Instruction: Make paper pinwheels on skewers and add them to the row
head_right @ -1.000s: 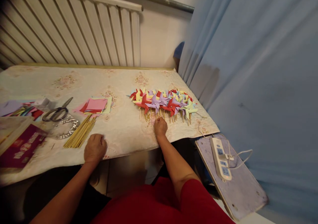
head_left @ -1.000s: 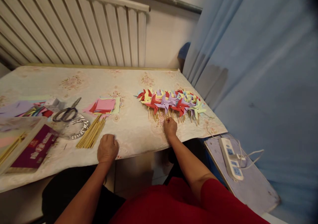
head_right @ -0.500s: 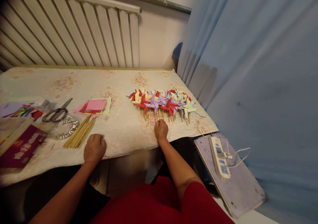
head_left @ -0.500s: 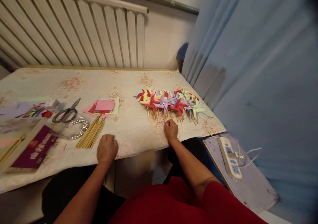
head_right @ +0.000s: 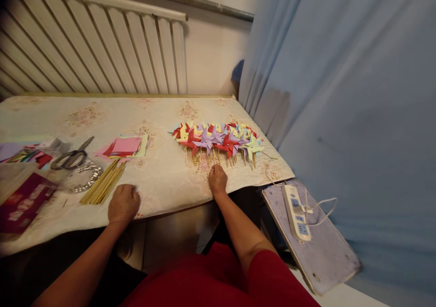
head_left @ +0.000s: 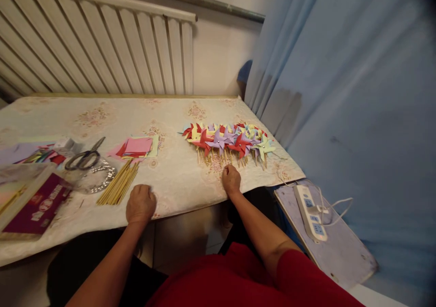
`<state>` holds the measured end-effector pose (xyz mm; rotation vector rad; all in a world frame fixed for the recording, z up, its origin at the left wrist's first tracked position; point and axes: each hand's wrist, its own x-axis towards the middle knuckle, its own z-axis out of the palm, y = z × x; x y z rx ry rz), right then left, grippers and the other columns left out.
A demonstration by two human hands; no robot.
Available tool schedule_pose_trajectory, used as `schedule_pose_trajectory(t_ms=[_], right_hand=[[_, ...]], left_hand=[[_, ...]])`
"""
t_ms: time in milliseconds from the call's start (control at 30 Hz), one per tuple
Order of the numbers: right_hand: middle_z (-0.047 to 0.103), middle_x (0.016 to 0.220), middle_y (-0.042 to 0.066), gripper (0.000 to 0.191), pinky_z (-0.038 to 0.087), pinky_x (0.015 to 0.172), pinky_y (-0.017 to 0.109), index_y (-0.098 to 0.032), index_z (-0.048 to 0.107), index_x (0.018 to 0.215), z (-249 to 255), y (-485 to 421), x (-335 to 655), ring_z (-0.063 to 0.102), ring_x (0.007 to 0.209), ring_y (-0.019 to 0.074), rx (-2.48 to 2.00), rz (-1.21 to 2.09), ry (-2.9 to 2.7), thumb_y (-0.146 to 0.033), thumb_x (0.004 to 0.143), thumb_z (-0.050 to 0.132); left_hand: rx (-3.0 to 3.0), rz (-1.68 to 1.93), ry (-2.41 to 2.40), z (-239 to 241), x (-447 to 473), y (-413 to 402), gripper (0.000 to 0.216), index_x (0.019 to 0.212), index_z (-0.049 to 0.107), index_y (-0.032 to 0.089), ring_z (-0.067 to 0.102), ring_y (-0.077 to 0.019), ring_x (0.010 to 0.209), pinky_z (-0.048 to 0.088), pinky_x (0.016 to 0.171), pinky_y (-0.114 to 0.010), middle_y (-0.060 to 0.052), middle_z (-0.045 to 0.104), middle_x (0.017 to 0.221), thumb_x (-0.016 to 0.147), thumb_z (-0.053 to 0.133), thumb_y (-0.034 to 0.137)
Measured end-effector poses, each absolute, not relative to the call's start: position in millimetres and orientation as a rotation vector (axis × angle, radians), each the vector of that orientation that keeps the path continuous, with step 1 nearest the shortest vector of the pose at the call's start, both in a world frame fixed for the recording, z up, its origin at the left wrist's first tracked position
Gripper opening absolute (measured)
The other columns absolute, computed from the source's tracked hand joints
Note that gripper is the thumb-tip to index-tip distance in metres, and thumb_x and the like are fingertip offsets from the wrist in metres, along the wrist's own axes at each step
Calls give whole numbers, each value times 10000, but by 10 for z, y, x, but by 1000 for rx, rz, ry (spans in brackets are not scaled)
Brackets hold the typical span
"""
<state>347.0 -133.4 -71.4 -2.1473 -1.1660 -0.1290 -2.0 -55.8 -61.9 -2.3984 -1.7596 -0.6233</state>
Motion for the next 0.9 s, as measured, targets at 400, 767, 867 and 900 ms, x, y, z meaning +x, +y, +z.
schedule_pose_trajectory(t_ms=[400,767,867,900], right_hand=[[666,850,44,176,340,707,255,-186,636,883,-698,-1340,3441,563,780,161,-2172,-136,-1211,-138,897,468],[667,856,48,175,336,698,254,-185,629,874,-673,-1340,3434,561,778,161,-2177,-140,-1225,-133,892,463],[668,864,48,174,335,695,253,-186,627,878,-675,-1338,3436,561,780,161,-2178,-141,-1222,-136,895,461],[668,868,48,173,335,696,253,-186,627,877,-673,-1338,3436,562,783,160,-2179,-140,-1224,-137,896,462]], left_hand=[[-2361,-592,-1758,-597,-6,-570,217,953,627,158,564,-263,927,444,734,-370,-129,600,1003,887,434,233],[-2385,-617,-1804,-586,-1,-572,221,967,633,164,563,-268,948,453,761,-381,-132,601,1017,875,443,229],[-2384,-606,-1816,-589,0,-571,226,964,633,163,564,-268,950,456,759,-377,-131,600,1019,876,438,234],[-2381,-607,-1815,-592,-1,-570,227,966,632,163,565,-268,951,457,758,-376,-131,600,1021,877,436,234]])
